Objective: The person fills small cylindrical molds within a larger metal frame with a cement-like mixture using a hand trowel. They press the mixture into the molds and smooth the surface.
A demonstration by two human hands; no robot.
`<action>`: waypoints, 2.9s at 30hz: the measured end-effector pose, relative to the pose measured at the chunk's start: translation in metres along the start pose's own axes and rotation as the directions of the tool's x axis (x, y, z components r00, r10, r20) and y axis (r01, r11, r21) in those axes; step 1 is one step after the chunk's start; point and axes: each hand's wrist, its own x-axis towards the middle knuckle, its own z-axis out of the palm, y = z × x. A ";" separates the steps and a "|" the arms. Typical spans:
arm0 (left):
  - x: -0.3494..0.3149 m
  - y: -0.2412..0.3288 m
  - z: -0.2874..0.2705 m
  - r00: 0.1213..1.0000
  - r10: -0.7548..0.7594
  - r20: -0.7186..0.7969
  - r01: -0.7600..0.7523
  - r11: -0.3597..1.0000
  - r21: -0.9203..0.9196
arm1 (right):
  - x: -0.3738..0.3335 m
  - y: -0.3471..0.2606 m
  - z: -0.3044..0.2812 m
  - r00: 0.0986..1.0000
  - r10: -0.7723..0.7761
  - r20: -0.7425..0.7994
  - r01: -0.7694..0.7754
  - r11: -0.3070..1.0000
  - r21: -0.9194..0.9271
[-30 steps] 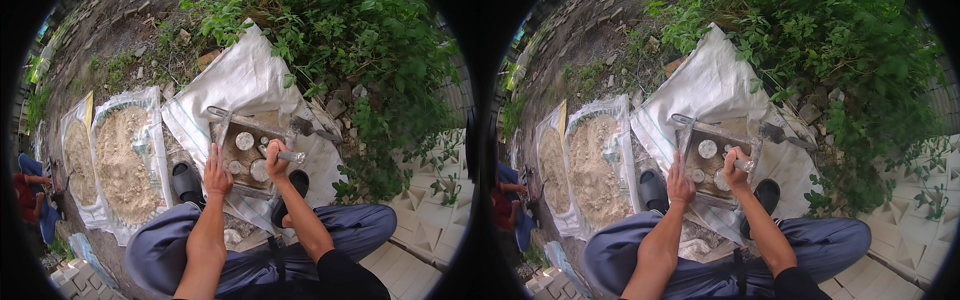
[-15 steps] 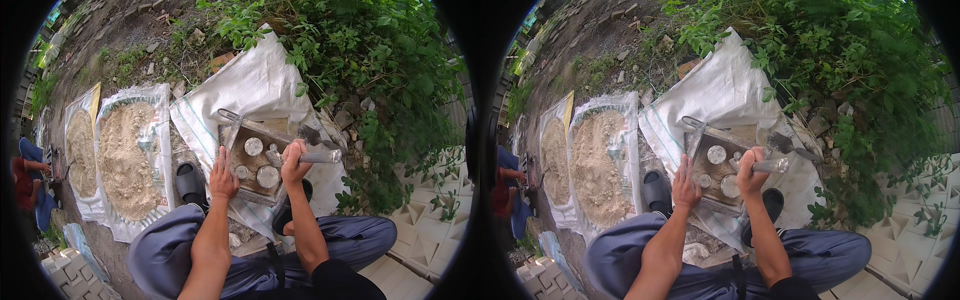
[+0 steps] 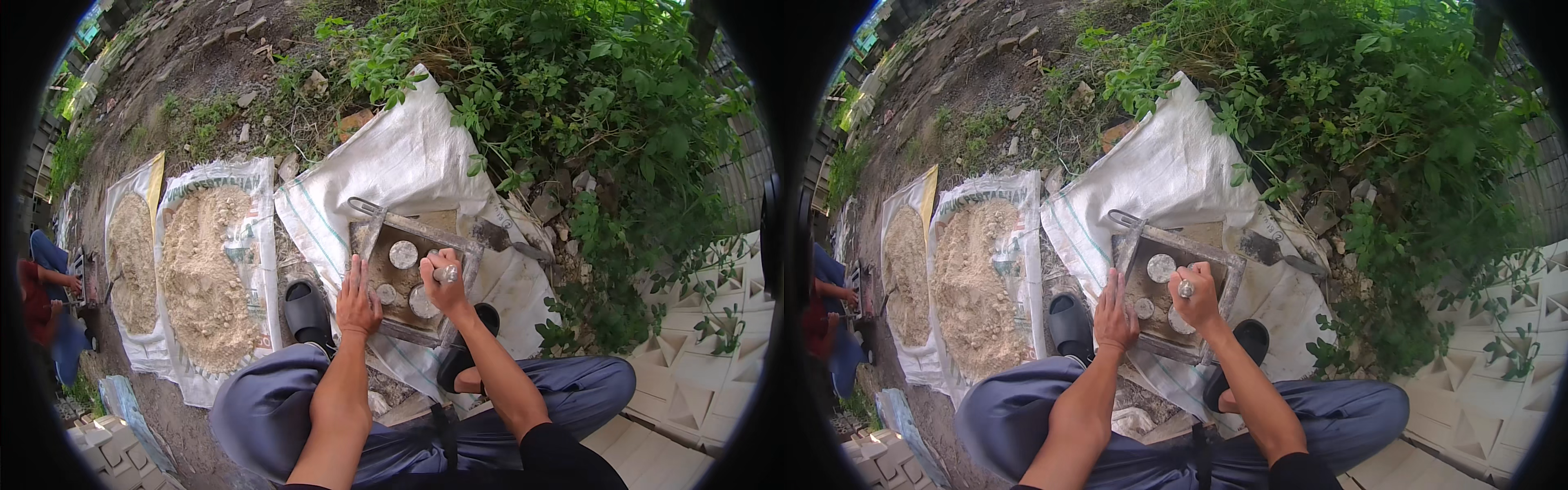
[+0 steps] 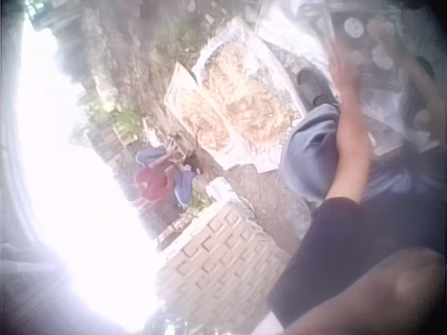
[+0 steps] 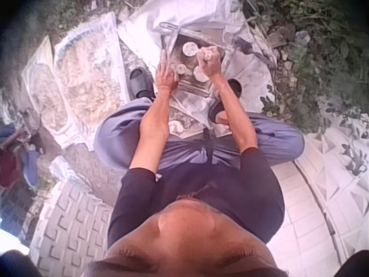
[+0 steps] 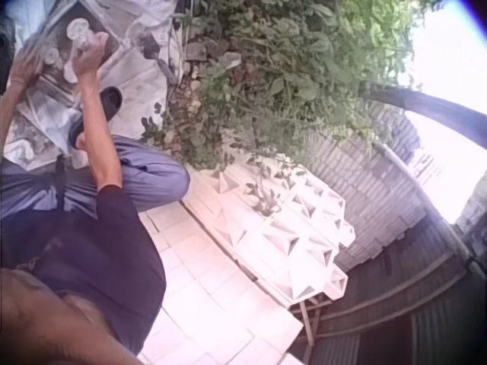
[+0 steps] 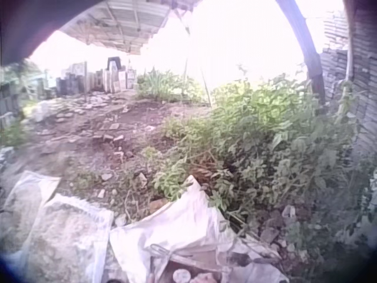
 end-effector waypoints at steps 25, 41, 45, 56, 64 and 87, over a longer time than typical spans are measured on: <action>0.015 0.095 0.026 0.852 0.464 0.241 -0.493 0.867 0.072 | 0.140 -0.146 -0.204 0.854 0.512 -0.096 -0.283 0.612 0.739; 0.060 0.100 0.062 0.854 0.140 0.501 -0.214 0.972 0.093 | 0.160 -0.120 -0.173 0.970 0.238 0.045 -0.210 0.733 0.647; 0.055 0.106 0.055 0.870 0.194 0.453 -0.254 0.964 0.075 | 0.156 -0.112 -0.182 0.954 0.293 0.060 -0.252 0.680 0.688; 0.009 0.066 0.048 0.970 0.238 0.045 -0.242 0.964 0.110 | 0.158 -0.114 -0.187 0.935 0.354 0.011 -0.310 0.804 0.507; 0.037 0.045 0.069 0.978 -0.177 0.108 0.119 0.906 0.406 | 0.162 -0.118 -0.181 0.917 0.397 0.040 -0.342 0.731 0.591; 0.006 0.115 0.043 0.887 0.456 0.077 -0.459 0.887 0.040 | 0.160 -0.106 -0.170 0.915 0.404 -0.017 -0.349 0.811 0.469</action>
